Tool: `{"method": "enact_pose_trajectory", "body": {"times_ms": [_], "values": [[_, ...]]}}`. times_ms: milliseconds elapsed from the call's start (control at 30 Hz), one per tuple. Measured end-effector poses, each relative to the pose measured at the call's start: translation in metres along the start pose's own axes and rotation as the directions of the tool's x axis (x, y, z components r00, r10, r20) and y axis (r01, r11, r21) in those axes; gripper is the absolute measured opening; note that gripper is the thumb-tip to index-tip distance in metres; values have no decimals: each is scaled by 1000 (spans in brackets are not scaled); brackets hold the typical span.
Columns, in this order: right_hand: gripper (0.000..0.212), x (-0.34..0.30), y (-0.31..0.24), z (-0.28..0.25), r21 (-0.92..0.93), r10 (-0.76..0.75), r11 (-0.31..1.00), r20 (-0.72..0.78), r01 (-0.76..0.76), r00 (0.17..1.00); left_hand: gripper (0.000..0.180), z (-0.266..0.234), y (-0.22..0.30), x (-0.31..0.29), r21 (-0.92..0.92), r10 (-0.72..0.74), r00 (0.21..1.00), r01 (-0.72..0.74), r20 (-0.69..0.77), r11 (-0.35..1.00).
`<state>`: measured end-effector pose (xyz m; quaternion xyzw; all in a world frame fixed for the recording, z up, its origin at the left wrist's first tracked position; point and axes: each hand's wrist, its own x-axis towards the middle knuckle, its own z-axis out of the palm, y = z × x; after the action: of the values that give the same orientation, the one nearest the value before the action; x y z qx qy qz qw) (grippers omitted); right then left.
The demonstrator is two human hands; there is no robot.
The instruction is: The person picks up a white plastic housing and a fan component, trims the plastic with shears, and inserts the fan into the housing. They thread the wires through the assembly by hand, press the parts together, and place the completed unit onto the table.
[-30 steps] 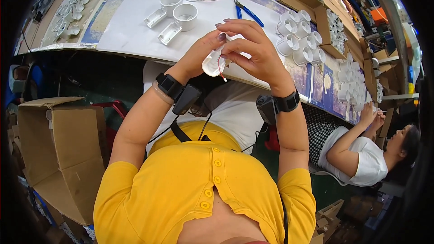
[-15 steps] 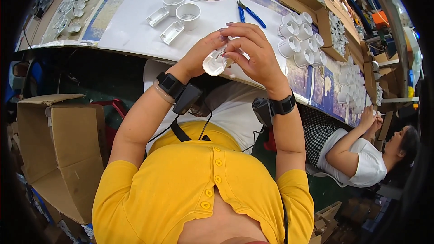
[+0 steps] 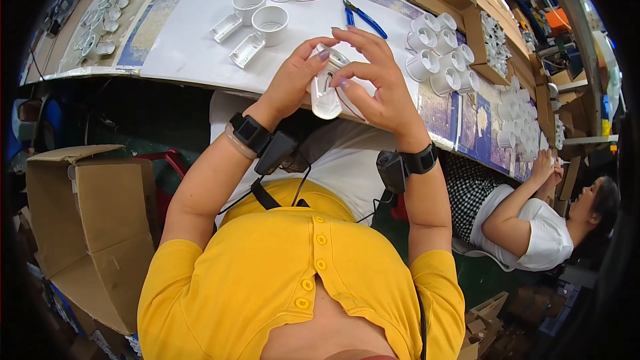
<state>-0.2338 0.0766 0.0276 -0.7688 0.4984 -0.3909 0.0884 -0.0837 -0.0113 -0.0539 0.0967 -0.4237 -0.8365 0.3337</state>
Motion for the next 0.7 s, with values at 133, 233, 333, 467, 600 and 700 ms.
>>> {"method": "enact_pose_trajectory", "body": {"times_ms": [133,233,333,467,600,700], "values": [[9,-5,-13,2,-54,177,983,-35,-178,984,36,4,-1,-2,176,108,993,-100,-38,979],[11,-6,-20,5,-117,254,959,-40,-257,966,36,5,-4,-2,241,149,987,-131,-56,962],[12,-6,-21,7,-160,296,941,-37,-298,955,36,4,-8,-2,219,135,988,-116,-75,969],[11,-6,-16,6,-131,279,951,-24,-279,960,37,3,-8,-2,221,142,987,-123,-70,967],[10,-7,-10,4,47,263,964,-9,-262,965,38,5,-6,-3,267,140,989,-121,-54,956],[10,-8,-7,1,190,314,930,38,-316,949,53,1,1,-6,190,27,1000,-26,-6,981]]}}
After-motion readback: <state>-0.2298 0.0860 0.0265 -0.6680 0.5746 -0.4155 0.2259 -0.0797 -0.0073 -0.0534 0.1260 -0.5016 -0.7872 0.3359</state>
